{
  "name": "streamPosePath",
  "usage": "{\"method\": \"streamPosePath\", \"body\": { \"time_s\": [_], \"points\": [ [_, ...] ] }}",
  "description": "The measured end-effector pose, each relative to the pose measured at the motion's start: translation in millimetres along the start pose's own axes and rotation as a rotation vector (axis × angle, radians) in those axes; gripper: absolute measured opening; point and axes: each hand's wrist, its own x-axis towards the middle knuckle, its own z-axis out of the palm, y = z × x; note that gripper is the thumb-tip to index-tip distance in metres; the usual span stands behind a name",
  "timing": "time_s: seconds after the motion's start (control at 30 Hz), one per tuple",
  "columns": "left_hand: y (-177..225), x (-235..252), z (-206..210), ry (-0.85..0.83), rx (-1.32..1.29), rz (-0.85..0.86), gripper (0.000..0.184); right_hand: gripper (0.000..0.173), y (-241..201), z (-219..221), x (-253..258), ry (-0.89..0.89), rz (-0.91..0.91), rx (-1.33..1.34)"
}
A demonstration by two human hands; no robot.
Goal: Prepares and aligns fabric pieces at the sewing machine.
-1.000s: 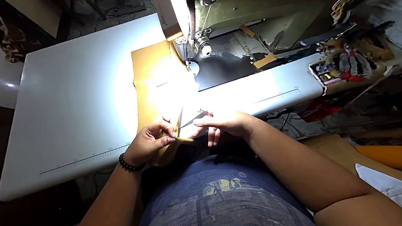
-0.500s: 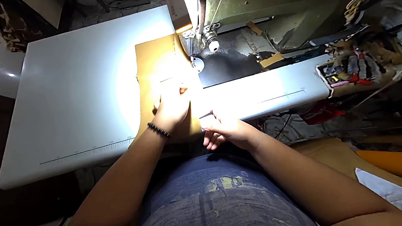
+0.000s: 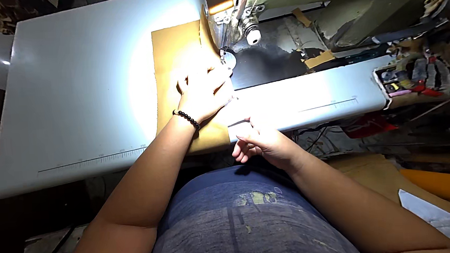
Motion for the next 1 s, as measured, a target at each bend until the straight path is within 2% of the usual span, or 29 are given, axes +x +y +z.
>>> {"method": "streamPosePath", "body": {
  "time_s": [0.4,0.67,0.8,0.87,0.93,1.0],
  "points": [
    [4.9,0.5,-4.3,-0.089,0.054,-0.037,0.071,0.034,1.2,0.6,-0.9,-0.001,0.002,0.037],
    [6.3,1.4,-3.7,-0.098,0.094,-0.042,0.075,0.025,0.3,2.6,0.0,0.025,0.002,0.022],
    [9.7,1.7,-5.4,-0.121,0.136,-0.056,0.076,0.030,4.4,6.3,-2.6,0.132,-0.041,-0.003],
    [11.5,-1.1,-7.2,-0.129,0.151,-0.040,0.076,0.034,13.9,4.7,-7.6,0.275,-0.233,-0.185],
    [14.7,-11.7,-6.4,-0.108,0.177,0.014,0.076,0.018,28.0,-7.7,-10.5,0.443,-0.615,-0.583],
    [22.5,-29.9,-3.5,-0.089,0.176,0.066,0.075,0.017,26.3,-23.8,-9.3,0.535,-0.937,-0.930]
  ]
}}
